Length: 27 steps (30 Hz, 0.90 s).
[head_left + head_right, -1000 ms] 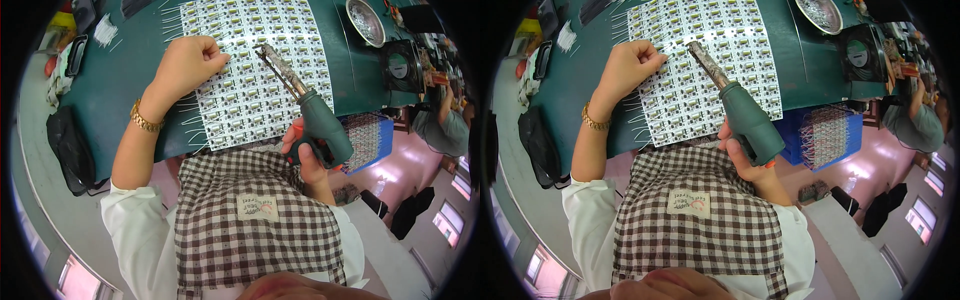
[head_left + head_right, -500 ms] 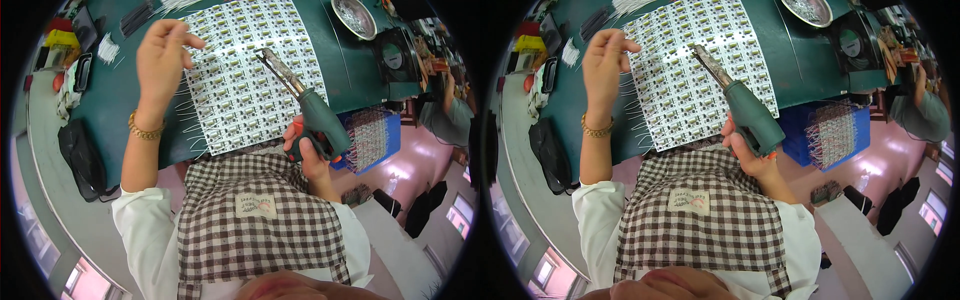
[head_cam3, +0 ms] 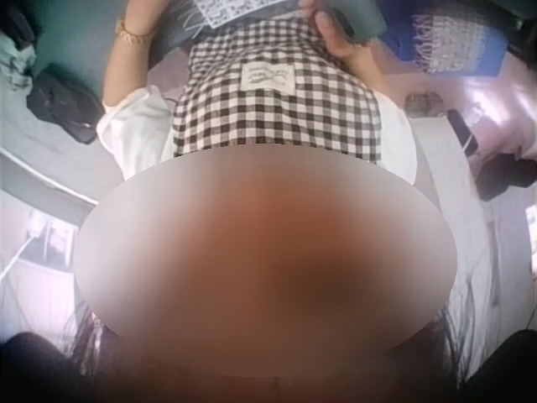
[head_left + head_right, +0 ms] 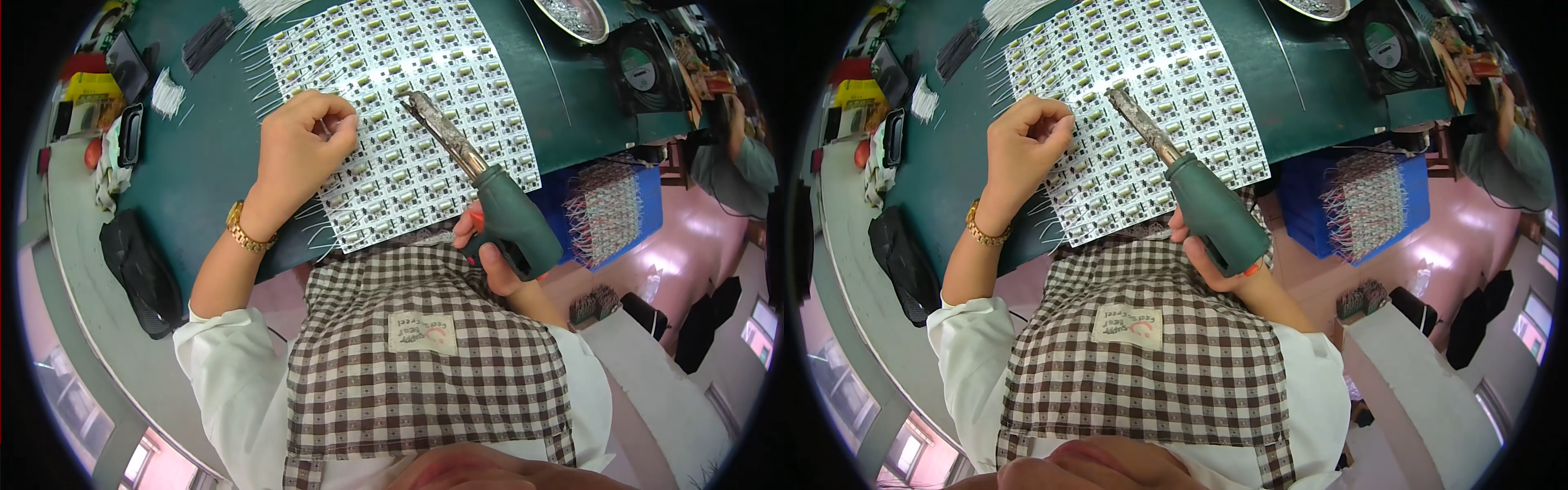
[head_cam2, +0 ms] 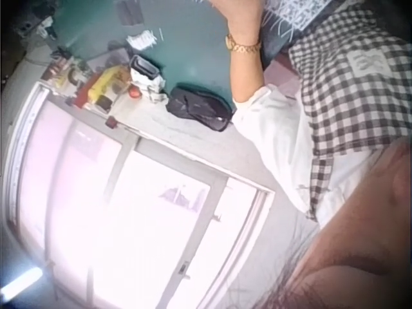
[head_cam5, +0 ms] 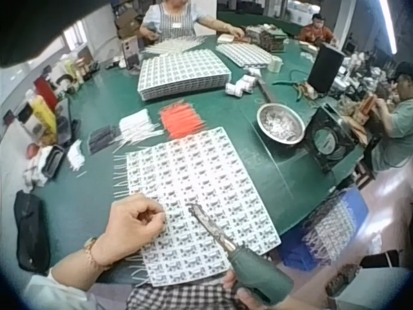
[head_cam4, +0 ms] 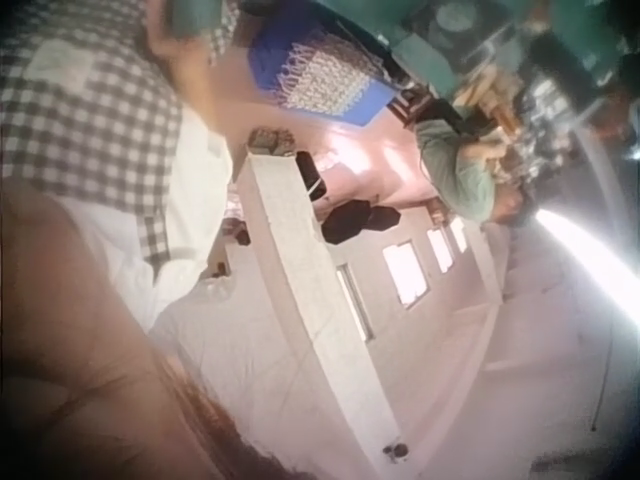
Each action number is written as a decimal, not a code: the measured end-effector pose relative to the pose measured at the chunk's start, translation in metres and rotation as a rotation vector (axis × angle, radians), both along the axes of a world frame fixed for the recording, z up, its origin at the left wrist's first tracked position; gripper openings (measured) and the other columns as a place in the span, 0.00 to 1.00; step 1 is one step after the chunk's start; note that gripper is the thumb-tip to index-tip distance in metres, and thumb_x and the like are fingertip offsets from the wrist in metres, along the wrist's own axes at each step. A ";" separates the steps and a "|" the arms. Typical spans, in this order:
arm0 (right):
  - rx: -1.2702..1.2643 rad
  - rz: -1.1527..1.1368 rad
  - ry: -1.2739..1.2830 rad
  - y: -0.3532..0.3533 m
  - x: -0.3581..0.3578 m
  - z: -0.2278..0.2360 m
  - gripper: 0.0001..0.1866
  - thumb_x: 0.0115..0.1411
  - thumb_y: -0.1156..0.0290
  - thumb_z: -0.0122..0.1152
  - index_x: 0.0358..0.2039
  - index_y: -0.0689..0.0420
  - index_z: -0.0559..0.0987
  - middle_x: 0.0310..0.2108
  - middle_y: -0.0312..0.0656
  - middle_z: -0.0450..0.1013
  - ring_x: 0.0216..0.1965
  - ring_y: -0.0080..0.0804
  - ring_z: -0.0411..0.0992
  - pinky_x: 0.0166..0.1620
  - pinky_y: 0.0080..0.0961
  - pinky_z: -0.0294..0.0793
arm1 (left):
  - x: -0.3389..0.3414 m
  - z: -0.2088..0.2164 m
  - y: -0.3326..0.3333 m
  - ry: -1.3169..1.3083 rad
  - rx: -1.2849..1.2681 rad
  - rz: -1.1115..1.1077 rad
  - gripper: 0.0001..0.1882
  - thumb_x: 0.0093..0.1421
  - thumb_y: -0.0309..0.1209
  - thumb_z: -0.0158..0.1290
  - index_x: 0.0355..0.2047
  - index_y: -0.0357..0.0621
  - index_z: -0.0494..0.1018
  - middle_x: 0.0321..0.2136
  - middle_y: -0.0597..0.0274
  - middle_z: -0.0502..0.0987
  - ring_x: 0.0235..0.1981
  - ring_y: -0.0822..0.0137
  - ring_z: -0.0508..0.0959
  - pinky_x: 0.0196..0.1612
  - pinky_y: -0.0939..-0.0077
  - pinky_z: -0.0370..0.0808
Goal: The person connects wires to an array of LED circuit boards using a soldering iron.
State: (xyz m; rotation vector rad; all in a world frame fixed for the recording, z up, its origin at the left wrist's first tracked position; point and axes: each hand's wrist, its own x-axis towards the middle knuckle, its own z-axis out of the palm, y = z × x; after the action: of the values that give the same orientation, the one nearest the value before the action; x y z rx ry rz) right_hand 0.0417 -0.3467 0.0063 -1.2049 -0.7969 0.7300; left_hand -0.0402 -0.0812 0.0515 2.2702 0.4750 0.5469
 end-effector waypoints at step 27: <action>-0.268 -0.059 0.063 0.011 -0.009 0.017 0.08 0.54 0.76 0.61 0.35 0.59 0.77 0.29 0.36 0.76 0.30 0.23 0.74 0.33 0.19 0.73 | 0.004 0.000 0.023 0.307 -0.410 -0.026 0.03 0.48 0.25 0.53 0.21 0.38 0.73 0.13 0.71 0.69 0.12 0.81 0.68 0.16 0.86 0.66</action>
State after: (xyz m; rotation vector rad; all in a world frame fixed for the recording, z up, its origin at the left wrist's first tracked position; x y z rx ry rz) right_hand 0.0329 -0.3360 0.0236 -1.4318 -0.6219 0.8413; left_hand -0.0357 -0.0586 0.0519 1.9628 0.6428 0.0708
